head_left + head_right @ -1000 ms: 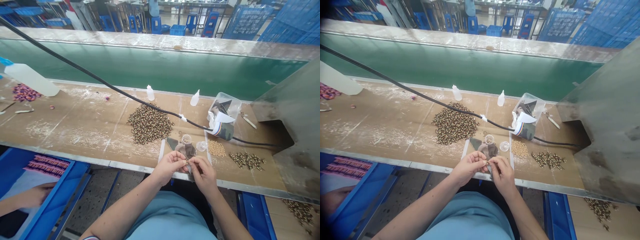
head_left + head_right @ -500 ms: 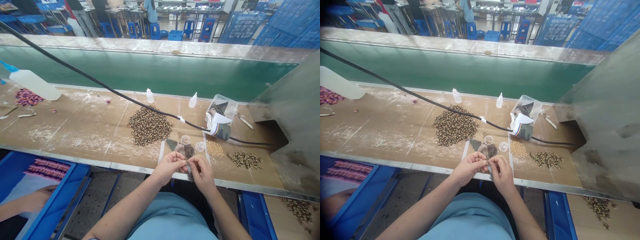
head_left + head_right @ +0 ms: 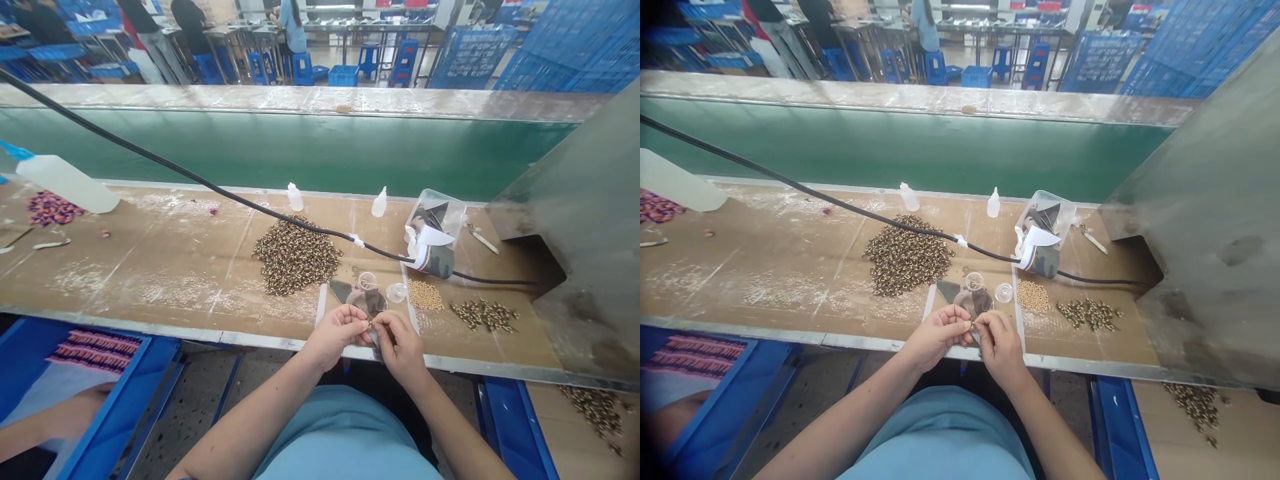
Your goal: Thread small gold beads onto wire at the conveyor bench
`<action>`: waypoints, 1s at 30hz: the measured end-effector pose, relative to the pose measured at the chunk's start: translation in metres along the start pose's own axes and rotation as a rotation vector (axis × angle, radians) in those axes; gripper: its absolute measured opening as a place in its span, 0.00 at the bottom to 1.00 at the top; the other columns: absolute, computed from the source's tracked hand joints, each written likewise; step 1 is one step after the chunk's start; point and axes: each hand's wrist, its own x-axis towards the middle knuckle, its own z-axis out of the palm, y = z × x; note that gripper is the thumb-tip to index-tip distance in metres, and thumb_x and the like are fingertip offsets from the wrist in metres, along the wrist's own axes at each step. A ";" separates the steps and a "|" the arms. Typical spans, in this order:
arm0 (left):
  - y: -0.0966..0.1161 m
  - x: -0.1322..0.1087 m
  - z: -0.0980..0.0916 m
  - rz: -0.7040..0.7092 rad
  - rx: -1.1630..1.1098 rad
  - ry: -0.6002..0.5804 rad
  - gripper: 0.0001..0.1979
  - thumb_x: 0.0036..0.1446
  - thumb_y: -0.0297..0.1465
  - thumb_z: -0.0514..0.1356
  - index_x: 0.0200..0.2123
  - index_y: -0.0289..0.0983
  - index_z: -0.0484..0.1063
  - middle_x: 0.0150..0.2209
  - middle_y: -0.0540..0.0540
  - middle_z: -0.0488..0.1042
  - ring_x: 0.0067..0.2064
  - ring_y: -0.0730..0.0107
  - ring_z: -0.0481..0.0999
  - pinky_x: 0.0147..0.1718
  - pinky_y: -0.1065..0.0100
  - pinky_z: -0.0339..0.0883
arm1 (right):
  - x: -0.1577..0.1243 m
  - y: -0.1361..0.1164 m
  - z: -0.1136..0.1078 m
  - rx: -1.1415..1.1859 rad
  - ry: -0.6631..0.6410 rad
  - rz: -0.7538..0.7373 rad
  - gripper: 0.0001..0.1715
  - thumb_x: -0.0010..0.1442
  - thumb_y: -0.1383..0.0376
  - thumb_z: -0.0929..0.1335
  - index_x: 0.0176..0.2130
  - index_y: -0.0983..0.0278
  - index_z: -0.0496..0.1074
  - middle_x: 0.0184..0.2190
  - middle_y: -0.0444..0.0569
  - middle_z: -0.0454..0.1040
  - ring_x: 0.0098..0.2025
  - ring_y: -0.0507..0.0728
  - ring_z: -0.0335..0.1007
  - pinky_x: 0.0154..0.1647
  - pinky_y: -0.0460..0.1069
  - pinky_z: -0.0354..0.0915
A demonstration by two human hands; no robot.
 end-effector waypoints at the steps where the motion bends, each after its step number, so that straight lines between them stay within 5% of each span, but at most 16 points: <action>1: 0.000 0.000 0.000 0.001 0.003 0.004 0.21 0.32 0.34 0.73 0.27 0.33 0.67 0.18 0.52 0.73 0.21 0.77 0.72 0.23 0.75 0.63 | 0.000 0.000 0.000 0.005 0.004 -0.003 0.07 0.61 0.70 0.62 0.33 0.61 0.66 0.30 0.46 0.69 0.34 0.52 0.68 0.35 0.46 0.65; 21: -0.001 -0.005 0.000 0.051 -0.019 -0.030 0.19 0.34 0.32 0.72 0.27 0.34 0.67 0.19 0.50 0.73 0.22 0.77 0.72 0.26 0.74 0.64 | -0.003 -0.007 0.002 0.053 0.102 0.073 0.06 0.61 0.66 0.63 0.33 0.62 0.70 0.30 0.47 0.71 0.28 0.50 0.69 0.27 0.44 0.68; 30: 0.005 -0.005 -0.003 0.015 -0.034 -0.093 0.18 0.35 0.32 0.72 0.27 0.34 0.67 0.20 0.51 0.72 0.23 0.77 0.72 0.25 0.75 0.64 | -0.008 -0.017 0.000 -0.011 0.113 -0.009 0.14 0.61 0.70 0.63 0.44 0.61 0.74 0.35 0.50 0.73 0.36 0.52 0.73 0.35 0.46 0.71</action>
